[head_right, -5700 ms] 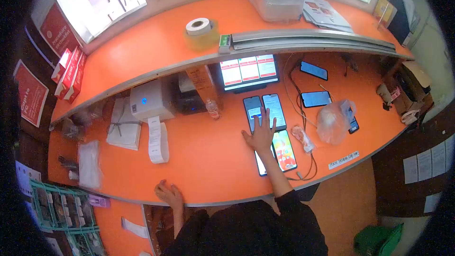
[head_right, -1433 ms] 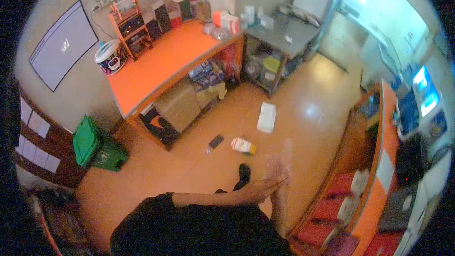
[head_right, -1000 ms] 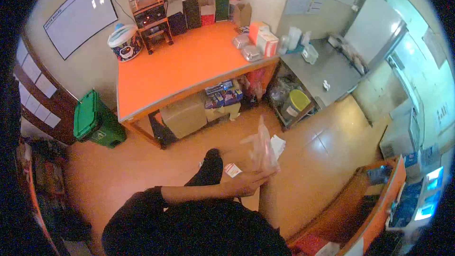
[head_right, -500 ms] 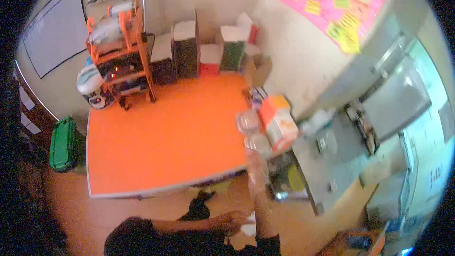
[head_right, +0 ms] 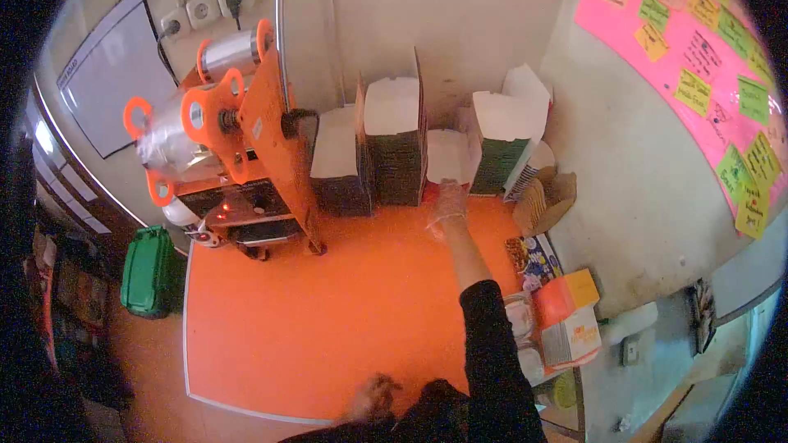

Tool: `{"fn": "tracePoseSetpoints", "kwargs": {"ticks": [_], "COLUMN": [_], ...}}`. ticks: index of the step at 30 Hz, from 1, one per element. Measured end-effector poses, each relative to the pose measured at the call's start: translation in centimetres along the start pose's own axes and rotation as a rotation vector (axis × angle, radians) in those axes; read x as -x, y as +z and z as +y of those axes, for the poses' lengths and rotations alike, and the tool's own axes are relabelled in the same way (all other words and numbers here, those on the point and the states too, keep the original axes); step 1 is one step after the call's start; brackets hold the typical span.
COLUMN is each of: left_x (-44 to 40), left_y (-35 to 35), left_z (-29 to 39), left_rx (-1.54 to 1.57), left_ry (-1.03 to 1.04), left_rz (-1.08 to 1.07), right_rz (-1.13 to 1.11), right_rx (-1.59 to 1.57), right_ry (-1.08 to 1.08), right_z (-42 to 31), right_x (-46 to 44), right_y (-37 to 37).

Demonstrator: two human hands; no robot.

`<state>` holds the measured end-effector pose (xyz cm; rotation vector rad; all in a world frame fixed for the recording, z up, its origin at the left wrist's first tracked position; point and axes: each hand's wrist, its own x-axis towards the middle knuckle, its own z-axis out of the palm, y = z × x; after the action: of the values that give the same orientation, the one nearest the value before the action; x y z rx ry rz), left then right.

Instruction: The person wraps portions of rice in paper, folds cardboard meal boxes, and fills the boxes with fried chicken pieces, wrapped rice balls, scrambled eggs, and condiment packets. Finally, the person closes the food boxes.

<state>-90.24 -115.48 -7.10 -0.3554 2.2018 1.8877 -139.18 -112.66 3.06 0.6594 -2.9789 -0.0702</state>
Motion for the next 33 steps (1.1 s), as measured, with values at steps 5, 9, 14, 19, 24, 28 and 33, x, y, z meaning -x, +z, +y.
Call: {"fn": "tracePoseSetpoints", "kwargs": {"ticks": [5,9,14,19,24,28,33], "left_x": [-7.8,-14.2,-17.9,-17.8,-19.6,-19.8,-18.9], "left_y": [-4.0,-3.1,-0.4,0.3,-0.7,-0.2,0.0], "left_z": [3.5,9.1,10.8,9.5,10.1,9.1,7.1], "left_rx": [-0.614,-0.658,-0.783,-0.772,-0.821,-0.841,-0.850], "left_ry": [0.468,0.568,0.625,0.560,0.559,0.590,0.718], "left_rz": [0.131,0.128,0.276,0.340,0.315,0.362,0.410], "right_rz": [-0.140,-0.465,-0.509,-0.131,-0.299,-0.252,-0.222], "right_rx": [-0.237,0.090,-0.042,-0.273,-0.214,-0.121,-0.147], "right_ry": [-0.090,-0.805,-0.772,-0.721,-0.655,-0.633,-0.570], "right_z": [2.4,2.9,2.0,0.9,1.0,0.5,1.0], "right_x": [5.1,10.5,13.6,15.8,15.1,15.8,17.0], "right_y": [8.6,-0.2,-2.7,-2.5,-1.6,-3.7,-9.4]}}
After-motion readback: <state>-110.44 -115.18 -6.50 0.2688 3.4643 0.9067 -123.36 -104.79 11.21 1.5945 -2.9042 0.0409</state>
